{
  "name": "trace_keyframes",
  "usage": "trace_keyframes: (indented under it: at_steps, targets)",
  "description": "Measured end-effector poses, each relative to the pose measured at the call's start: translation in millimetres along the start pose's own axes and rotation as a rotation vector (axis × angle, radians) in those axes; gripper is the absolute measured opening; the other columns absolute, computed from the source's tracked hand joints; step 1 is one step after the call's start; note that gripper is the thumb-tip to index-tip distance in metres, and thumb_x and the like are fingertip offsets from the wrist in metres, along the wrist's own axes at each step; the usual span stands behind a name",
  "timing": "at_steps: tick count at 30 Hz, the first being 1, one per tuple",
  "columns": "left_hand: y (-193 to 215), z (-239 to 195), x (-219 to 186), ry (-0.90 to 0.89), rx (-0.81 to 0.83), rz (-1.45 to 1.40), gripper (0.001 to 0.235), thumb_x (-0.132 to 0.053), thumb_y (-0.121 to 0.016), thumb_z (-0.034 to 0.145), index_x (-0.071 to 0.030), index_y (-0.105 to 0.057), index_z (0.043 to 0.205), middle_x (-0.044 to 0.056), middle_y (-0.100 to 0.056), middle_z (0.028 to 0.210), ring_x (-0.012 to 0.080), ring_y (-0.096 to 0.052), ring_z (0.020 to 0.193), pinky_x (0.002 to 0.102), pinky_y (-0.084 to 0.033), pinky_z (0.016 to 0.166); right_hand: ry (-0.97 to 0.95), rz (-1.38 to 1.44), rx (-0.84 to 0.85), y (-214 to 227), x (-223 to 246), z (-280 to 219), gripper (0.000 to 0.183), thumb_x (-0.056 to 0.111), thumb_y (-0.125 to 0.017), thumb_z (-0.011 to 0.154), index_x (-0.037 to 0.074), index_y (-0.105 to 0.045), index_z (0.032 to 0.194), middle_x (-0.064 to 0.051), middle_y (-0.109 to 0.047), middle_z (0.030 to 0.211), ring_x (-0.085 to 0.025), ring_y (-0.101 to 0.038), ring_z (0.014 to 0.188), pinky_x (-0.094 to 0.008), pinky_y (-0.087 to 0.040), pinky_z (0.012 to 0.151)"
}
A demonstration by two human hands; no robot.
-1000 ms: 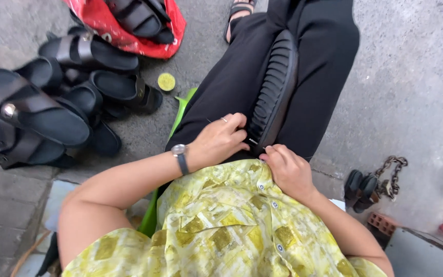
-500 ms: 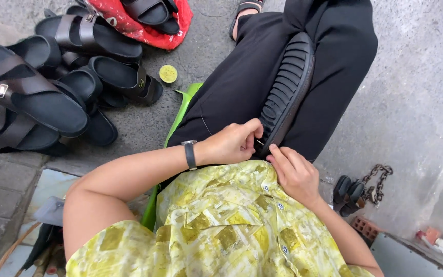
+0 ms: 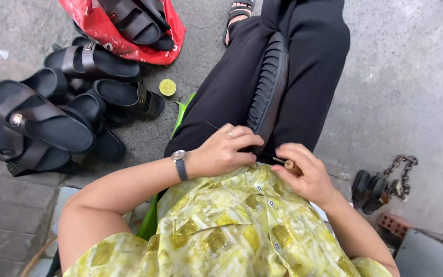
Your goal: Hand-stitching the sole of a sandal to repair it.
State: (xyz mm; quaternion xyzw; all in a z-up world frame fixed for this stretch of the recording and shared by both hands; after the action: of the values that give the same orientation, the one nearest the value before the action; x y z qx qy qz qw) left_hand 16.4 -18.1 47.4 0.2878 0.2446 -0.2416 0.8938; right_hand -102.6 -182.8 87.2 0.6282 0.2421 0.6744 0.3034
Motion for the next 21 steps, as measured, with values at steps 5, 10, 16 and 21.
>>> trace_keyframes:
  at_steps: [5,10,16,21]
  targets:
    - [-23.3,-13.0,13.9,0.313,0.135,-0.29,0.015,-0.032,-0.066,0.089,-0.021,-0.061,0.08,-0.008,-0.061,0.083,0.0191,-0.056,0.098,0.031,-0.037,0.077,-0.134,-0.078,0.032,-15.1,-15.1,-16.8,0.022,0.019,-0.074,0.078,0.015,-0.07,0.099,-0.003,-0.068,0.083,-0.028,-0.068,0.074,-0.035,-0.054,0.057]
    - [-23.5,0.2,-2.0,0.285,0.267,-0.222,0.016,-0.024,-0.067,0.087,-0.016,-0.058,0.077,-0.001,-0.066,0.098,0.0243,-0.053,0.103,0.037,-0.037,0.075,-0.221,0.217,0.036,-18.5,-7.7,-6.5,0.008,0.013,-0.073,0.076,0.015,-0.073,0.083,-0.001,-0.066,0.064,-0.028,-0.067,0.061,-0.03,-0.051,0.048]
    - [6.8,27.3,-25.1,0.218,0.186,-0.044,0.012,-0.024,-0.072,0.081,-0.019,-0.063,0.075,-0.005,-0.06,0.08,0.0217,-0.053,0.092,0.034,-0.038,0.074,0.035,0.481,-0.03,-21.0,8.0,9.1,0.037,0.002,-0.072,0.078,-0.003,-0.061,0.113,-0.018,-0.066,0.1,-0.032,-0.067,0.093,-0.046,-0.051,0.078]
    - [12.5,36.4,-15.2,0.465,0.076,-0.372,0.046,-0.021,-0.076,0.081,-0.007,-0.057,0.12,0.013,-0.055,0.115,0.0379,-0.052,0.116,0.047,-0.046,0.094,0.714,0.201,-0.149,66.6,8.6,14.7,0.018,0.006,-0.077,0.068,0.013,-0.074,0.084,-0.009,-0.069,0.082,-0.033,-0.069,0.084,-0.056,-0.054,0.081]
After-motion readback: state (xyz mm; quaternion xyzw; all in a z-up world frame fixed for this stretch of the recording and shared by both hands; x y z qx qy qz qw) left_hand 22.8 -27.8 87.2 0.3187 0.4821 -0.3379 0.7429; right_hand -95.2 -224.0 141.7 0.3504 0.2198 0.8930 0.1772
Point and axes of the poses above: each hand's wrist, its own z-axis towards the middle knuckle, its own y-axis out of the back of the hand, x = y × z, the point moved 4 cm from there along z, towards the middle knuckle
